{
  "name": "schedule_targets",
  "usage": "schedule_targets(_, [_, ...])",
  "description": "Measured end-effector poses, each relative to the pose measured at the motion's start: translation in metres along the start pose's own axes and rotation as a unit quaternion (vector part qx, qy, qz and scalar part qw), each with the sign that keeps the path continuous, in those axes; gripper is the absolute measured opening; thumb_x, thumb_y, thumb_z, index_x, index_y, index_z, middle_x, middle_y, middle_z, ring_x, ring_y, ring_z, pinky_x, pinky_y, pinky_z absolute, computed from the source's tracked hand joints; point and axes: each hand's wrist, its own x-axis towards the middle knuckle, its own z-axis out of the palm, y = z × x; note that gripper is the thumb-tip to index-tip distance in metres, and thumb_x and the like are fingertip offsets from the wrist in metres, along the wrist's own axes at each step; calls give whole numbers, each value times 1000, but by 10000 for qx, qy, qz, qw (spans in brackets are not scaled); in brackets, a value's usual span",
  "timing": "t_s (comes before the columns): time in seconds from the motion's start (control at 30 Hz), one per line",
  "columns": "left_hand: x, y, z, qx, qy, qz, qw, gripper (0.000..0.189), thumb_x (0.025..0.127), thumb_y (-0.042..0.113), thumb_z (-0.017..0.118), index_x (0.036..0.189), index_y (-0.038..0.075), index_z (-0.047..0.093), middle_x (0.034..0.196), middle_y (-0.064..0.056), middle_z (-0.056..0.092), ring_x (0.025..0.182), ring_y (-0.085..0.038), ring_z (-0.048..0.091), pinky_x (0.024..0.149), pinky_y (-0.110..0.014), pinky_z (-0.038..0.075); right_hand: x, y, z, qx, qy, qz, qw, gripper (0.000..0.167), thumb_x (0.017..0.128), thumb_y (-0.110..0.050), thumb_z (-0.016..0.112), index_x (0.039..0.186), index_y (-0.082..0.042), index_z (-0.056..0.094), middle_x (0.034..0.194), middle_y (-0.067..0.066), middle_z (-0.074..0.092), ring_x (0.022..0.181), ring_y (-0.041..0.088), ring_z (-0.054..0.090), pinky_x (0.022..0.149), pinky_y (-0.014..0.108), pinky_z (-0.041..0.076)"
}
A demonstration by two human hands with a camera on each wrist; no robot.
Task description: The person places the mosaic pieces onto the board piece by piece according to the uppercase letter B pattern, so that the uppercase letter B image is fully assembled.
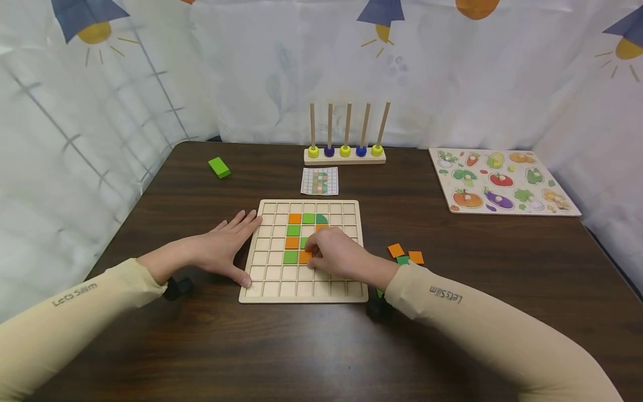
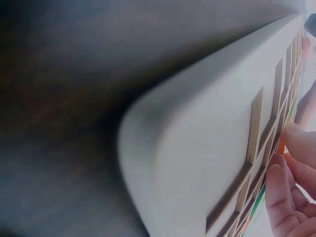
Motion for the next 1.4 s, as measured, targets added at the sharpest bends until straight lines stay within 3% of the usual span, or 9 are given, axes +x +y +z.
schedule_targets(0.3, [0, 0, 0, -12, 4, 1, 10000, 141, 73, 68, 82, 164, -1, 0, 171, -25, -6, 157, -48, -4, 121, -72, 10, 1, -2, -3, -22, -32, 42, 10000, 21, 89, -13, 80, 108, -4, 77, 95, 3, 75, 78, 10, 60, 76, 26, 54])
schedule_targets(0.53, [0, 1, -1, -11, -1, -11, 10000, 140, 73, 68, 82, 164, -1, 0, 171, -25, -6, 158, -48, -4, 121, -71, 9, 3, 4, -13, -273, 368, 31, 9989, 23, 95, -4, 71, 117, -2, 75, 100, 8, 72, 85, 16, 61, 76, 29, 54])
schedule_targets(0.8, [0, 1, -1, 4, -10, -3, 10000, 140, 73, 68, 82, 164, -1, 0, 171, -25, -6, 158, -48, -4, 121, -71, 10, 4, 8, -10, -851, 94, -19, 9963, 30, 94, -2, 71, 124, -2, 74, 102, 10, 64, 87, 17, 55, 75, 25, 50])
schedule_targets(1.0, [0, 1, 0, 18, 19, -3, 10000, 140, 73, 68, 82, 164, -1, 1, 171, -26, -5, 157, -48, -3, 121, -72, 10, 1, 10, -12, -639, 313, -2, 9975, 25, 97, -1, 67, 121, -2, 75, 102, 10, 67, 87, 17, 57, 74, 27, 50])
schedule_targets(1.17, [0, 1, 0, -2, 15, 16, 10000, 140, 73, 67, 82, 163, -1, 1, 171, -26, -5, 157, -48, -4, 120, -72, 10, -12, 20, -23, -297, 551, 164, 9979, 21, 98, -5, 65, 117, -3, 75, 102, 8, 71, 86, 18, 60, 75, 30, 52])
schedule_targets(1.4, [0, 0, 0, -15, 17, -15, 10000, 140, 73, 67, 83, 164, 0, 1, 171, -25, -5, 158, -48, -4, 121, -71, 10, -51, 61, -41, -131, 771, 497, 9957, 21, 99, -10, 66, 118, -3, 73, 110, 10, 74, 96, 23, 68, 84, 43, 57])
